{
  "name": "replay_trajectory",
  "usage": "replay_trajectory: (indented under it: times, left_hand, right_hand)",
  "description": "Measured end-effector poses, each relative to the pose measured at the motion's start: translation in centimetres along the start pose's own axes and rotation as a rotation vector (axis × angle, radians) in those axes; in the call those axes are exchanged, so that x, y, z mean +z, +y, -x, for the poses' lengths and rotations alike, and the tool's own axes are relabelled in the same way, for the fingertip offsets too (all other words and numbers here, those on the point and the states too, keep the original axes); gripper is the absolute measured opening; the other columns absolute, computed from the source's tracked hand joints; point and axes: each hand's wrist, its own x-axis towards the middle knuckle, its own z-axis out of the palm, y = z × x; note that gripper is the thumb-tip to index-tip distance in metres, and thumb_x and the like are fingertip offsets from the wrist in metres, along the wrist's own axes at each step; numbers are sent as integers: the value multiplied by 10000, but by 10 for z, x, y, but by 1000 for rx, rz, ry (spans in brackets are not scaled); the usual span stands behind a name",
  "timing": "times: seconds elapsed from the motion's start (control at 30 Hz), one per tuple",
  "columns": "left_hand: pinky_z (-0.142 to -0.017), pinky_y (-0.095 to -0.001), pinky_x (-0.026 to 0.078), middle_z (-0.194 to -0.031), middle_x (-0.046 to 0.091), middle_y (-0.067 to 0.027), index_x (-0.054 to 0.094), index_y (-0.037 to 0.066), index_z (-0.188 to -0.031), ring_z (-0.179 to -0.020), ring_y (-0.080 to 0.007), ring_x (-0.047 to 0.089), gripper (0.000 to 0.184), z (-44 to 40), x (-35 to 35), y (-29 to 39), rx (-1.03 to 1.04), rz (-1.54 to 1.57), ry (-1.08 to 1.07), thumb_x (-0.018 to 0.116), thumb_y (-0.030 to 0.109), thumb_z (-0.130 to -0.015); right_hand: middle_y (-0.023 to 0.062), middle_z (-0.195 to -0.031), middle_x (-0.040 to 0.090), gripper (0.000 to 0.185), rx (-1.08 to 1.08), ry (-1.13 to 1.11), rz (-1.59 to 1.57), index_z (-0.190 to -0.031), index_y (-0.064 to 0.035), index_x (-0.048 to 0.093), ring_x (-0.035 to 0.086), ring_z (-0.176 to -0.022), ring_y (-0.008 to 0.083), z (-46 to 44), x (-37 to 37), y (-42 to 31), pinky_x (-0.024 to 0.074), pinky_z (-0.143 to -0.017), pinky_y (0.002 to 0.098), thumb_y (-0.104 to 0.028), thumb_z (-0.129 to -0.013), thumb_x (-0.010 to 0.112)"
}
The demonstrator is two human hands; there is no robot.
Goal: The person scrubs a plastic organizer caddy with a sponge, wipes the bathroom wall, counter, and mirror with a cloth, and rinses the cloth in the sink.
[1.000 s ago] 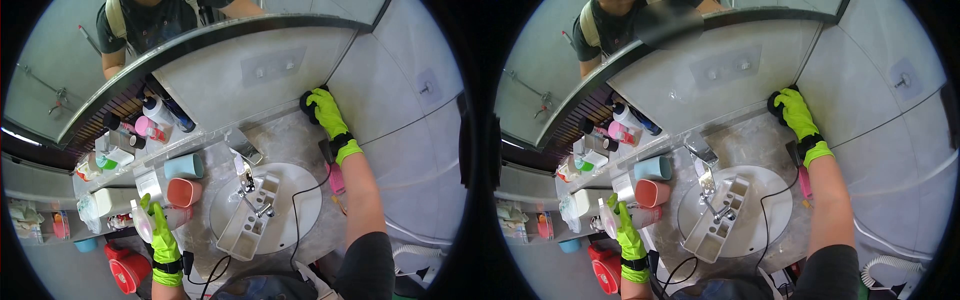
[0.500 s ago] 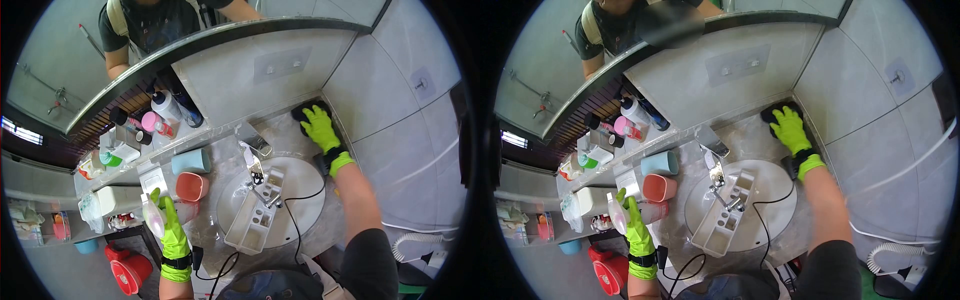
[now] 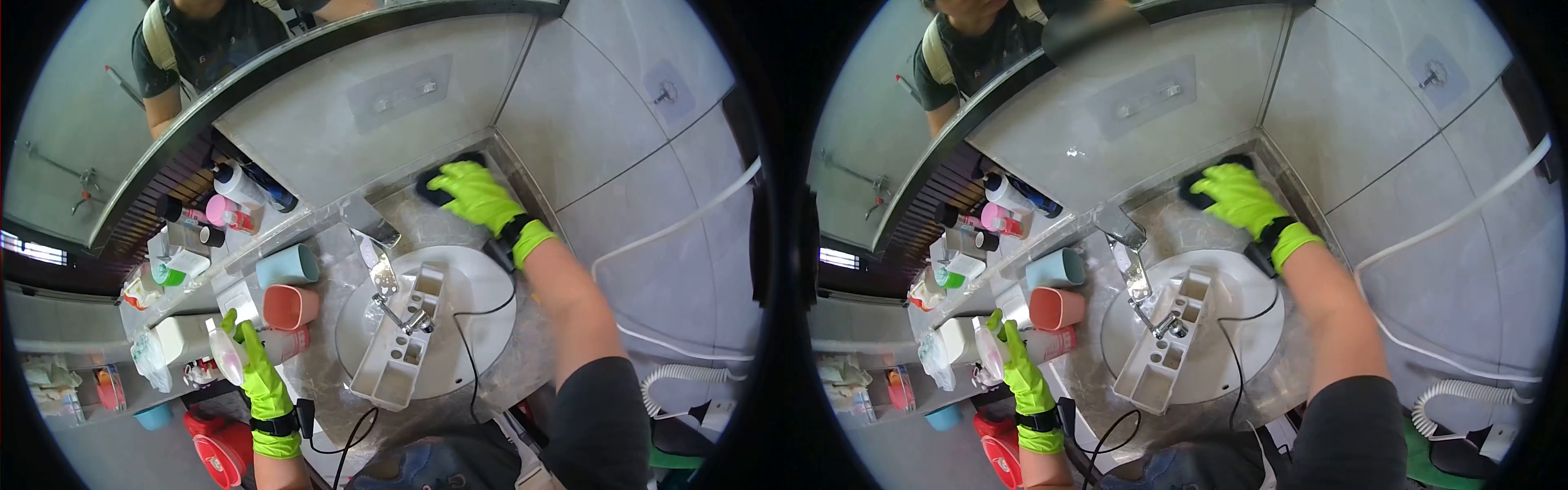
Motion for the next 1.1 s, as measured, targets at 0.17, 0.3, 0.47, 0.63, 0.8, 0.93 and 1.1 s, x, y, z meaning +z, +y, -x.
replay_trajectory:
  times: [0.17,0.3,0.47,0.63,0.8,0.93,1.1]
  left_hand:
    - [-809,-315,477,-1076,620,-77,597,11,-1229,-902,-152,562,308,2,1,1,28,21,-1,618,100,-935]
    - [-747,-289,463,-1046,622,-42,604,30,-1241,-830,-112,542,319,3,3,7,31,113,-4,641,88,-929]
    - [-714,-265,456,-1116,631,-48,595,34,-1245,-838,-103,550,316,-6,2,-14,104,73,-18,648,95,-939]
    - [-721,-257,459,-1173,641,-52,591,36,-1245,-900,-111,575,300,0,0,3,38,12,-42,637,107,-957]
    - [-771,-272,465,-1198,635,-35,550,57,-1316,-926,-114,577,388,-5,5,-20,158,61,3,660,141,-953]
    - [-952,-339,455,-1341,554,-109,480,32,-1399,-1150,-192,543,517,0,-4,-29,211,24,13,679,167,-940]
    - [-1125,-433,330,-1404,511,-173,483,-5,-1398,-1324,-307,449,593,60,-20,54,565,-90,306,716,107,-865]
  right_hand:
    - [222,-1401,496,530,346,-21,85,-1316,-142,570,463,-1277,422,22,-6,34,370,-1087,495,-261,-825,730]
    - [184,-1344,516,477,474,-94,47,-1283,-148,584,484,-1236,401,49,-19,-18,423,-1042,475,-169,-822,705]
    - [111,-1015,639,268,230,-167,-33,-919,-144,716,570,-1078,351,68,-56,-9,467,-920,431,3,-710,637]
    - [160,-1376,531,515,122,34,409,-1270,-130,626,446,-1316,363,2,-93,25,376,-1055,472,-99,-760,695]
    - [133,-1401,541,449,53,-120,525,-1224,-133,667,429,-1354,336,33,-53,54,350,-1086,468,-176,-777,679]
    - [69,-1271,632,286,11,-211,495,-1031,-142,726,498,-1283,277,74,-63,42,380,-1018,450,-142,-753,659]
    - [21,-976,686,178,31,-260,421,-920,-185,737,606,-1044,247,121,-67,20,440,-807,449,-166,-767,648]
